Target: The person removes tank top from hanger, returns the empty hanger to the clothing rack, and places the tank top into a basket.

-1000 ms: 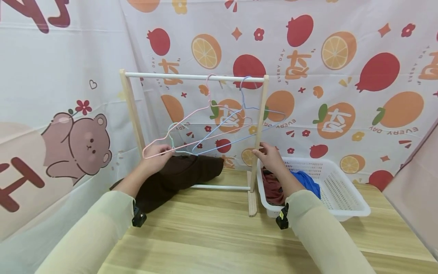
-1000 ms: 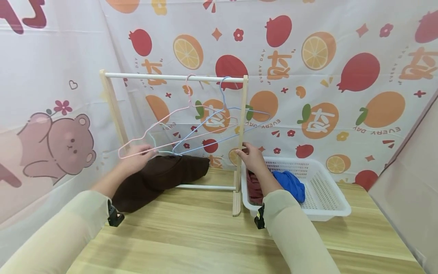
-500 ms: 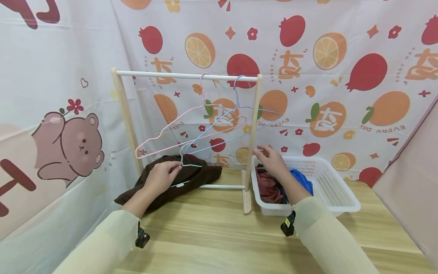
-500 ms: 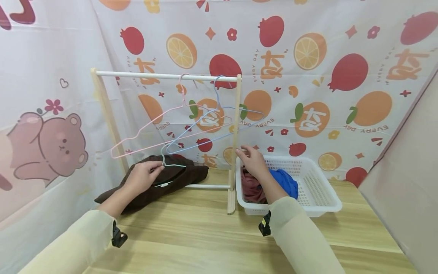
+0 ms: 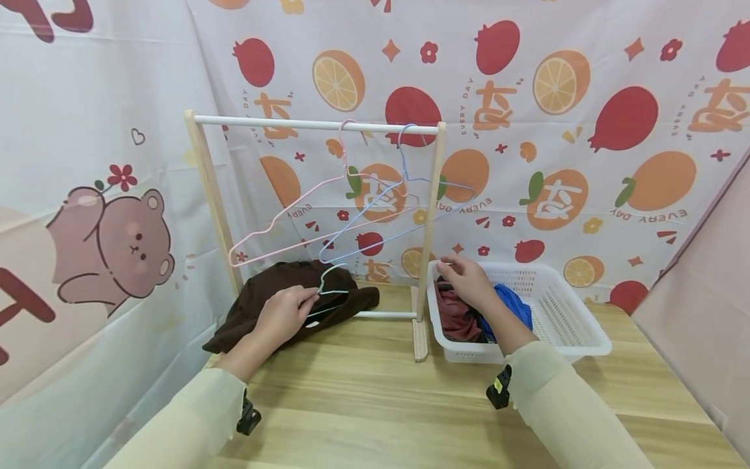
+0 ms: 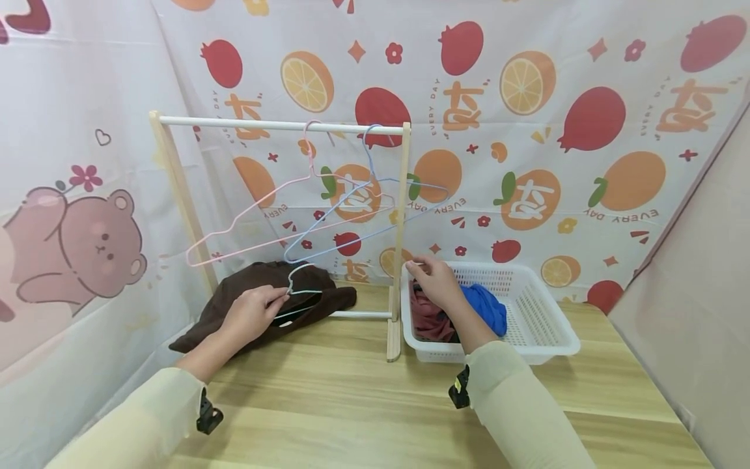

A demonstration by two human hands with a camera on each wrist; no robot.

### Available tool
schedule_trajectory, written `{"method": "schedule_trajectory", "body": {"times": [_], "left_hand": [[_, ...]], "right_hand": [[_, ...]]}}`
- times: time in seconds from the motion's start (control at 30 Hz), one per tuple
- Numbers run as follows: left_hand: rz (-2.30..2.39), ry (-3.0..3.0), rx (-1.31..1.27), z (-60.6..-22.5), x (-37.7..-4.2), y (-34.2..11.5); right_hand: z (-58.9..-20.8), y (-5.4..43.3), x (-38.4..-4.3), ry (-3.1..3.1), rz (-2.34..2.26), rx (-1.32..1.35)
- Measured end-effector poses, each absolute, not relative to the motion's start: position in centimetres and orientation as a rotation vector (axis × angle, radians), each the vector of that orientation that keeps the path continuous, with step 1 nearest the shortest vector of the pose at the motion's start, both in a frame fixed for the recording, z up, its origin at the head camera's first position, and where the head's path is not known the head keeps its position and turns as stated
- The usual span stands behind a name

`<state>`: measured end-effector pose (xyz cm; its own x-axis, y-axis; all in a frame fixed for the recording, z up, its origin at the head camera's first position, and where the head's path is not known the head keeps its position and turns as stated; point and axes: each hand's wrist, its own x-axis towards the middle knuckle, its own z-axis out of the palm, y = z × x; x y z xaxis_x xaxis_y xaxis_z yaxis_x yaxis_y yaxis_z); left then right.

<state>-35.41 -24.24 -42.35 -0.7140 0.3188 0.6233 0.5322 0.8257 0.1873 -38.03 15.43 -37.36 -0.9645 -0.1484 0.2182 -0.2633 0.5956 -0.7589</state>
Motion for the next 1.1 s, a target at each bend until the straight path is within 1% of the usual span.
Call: {"method": "schedule_trajectory", "body": {"times": [0.3, 0.53, 0.7, 0.83, 1.1], "left_hand": [[-0.408, -2.192, -0.765, -42.1, -34.6, -23.2], [-0.356, -1.986, -0.87, -40.5, -33.2, -22.6], [-0.358, -1.884, -0.877, -39.0, -31.9, -22.5], [-0.394, -1.829, -0.879, -38.1, -31.0, -22.4], [-0.455, -1.772, -0.91, -35.7, -29.9, -21.5]], "right_hand": [[-37.4, 15.1, -37.8, -2.695, 1.3, 0.361], [-37.3, 14.2, -36.9, -2.688, 1.247, 0.427], [-37.2, 13.1, -36.3, -2.65, 1.141, 0.563], [-37.3, 12.1, -35.8, -2.579, 0.994, 0.723], [-36.9, 9.6, -34.3, -2.391, 0.733, 0.989]]}}
